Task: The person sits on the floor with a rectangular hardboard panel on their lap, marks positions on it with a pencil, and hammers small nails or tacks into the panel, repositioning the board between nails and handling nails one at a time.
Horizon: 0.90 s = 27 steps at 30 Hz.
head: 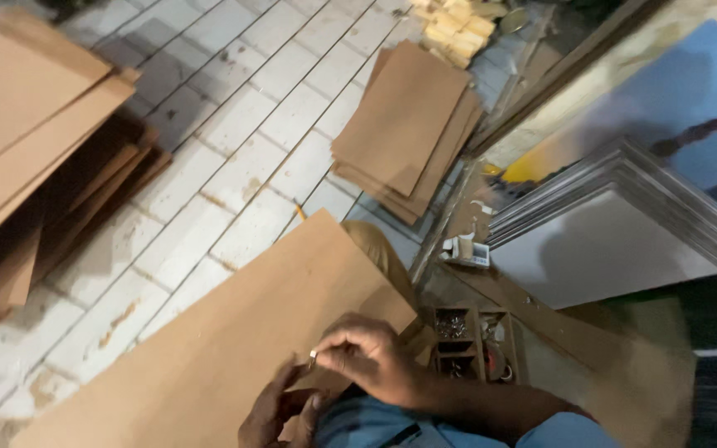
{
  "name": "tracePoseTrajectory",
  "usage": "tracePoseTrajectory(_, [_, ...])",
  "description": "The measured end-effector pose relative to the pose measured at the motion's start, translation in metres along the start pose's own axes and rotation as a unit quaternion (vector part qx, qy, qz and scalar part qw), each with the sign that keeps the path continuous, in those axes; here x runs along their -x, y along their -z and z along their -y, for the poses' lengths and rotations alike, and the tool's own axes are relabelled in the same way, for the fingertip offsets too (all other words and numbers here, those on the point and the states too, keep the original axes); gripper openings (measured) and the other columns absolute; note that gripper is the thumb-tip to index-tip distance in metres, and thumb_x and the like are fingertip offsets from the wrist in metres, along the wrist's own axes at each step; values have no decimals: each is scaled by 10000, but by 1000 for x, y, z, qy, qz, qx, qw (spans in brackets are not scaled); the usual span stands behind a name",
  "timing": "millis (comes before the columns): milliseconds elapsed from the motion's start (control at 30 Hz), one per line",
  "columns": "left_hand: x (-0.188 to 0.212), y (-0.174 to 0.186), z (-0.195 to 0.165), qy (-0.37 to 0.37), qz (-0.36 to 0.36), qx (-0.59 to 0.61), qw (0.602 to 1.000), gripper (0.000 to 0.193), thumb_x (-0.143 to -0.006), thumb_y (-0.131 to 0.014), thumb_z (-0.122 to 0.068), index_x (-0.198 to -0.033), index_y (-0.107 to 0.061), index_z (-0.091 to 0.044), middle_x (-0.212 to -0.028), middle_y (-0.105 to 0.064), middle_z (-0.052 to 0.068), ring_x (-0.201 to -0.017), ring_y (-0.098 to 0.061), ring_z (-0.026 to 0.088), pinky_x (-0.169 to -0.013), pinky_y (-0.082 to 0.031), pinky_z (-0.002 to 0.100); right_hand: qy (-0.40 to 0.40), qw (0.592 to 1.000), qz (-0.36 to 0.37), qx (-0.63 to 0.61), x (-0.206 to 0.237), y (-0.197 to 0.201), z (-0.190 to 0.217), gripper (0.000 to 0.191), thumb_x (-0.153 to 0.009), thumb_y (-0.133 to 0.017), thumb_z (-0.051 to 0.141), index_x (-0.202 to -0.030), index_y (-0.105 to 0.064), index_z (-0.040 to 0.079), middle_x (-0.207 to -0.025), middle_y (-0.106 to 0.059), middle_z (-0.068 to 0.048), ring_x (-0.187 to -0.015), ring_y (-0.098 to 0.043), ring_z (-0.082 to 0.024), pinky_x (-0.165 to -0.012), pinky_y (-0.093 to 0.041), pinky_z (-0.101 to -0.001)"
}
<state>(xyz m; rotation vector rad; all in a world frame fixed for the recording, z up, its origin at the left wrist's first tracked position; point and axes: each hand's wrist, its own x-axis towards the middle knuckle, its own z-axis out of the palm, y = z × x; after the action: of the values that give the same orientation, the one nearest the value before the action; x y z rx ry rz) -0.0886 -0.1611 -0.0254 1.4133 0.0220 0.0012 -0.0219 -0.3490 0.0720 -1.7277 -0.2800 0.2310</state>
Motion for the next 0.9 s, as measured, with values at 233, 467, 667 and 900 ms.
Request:
tracePoseTrajectory(233, [95, 28, -8, 292, -31, -108, 950, 171, -882, -799, -211, -919, -800, -45, -691, -643, -24, -628, -520, 46, -551, -445, 232, 26, 980, 75, 181, -14, 18, 10, 126, -956, -720, 147, -989, -731, 26, -935, -730, -88, -818, -721, -193, -709, -580, -321])
tracePoseTrajectory(467, [124, 21, -26, 415, -190, 27, 890, 202, -902, -760, -248, -948, -788, -53, -773, -710, -60, -702, -585, 33, -625, -490, 218, 93, 921, 226, 302, -24, 6, 23, 78, -941, -730, 103, -975, -704, 38, -923, -715, -94, -845, -695, -293, -711, -537, -396])
tracePoseTrajectory(667, [120, 20, -16, 337, -209, 184, 899, 241, -901, -779, -188, -1090, -733, -46, -856, -665, -73, -759, -538, 35, -679, -447, 216, 108, 899, 268, 328, -19, -13, 20, 67, -929, -734, 133, -958, -728, 73, -916, -723, -75, -838, -693, -290, -702, -542, -406])
tracePoseTrajectory(900, [121, 23, -4, 324, -214, 173, 905, 171, -929, -761, -199, -1014, -760, -50, -783, -667, -42, -713, -546, 52, -662, -451, 228, 120, 900, 247, 340, -16, -20, 14, 65, -937, -729, 111, -973, -712, 59, -931, -707, -80, -860, -687, -290, -721, -547, -402])
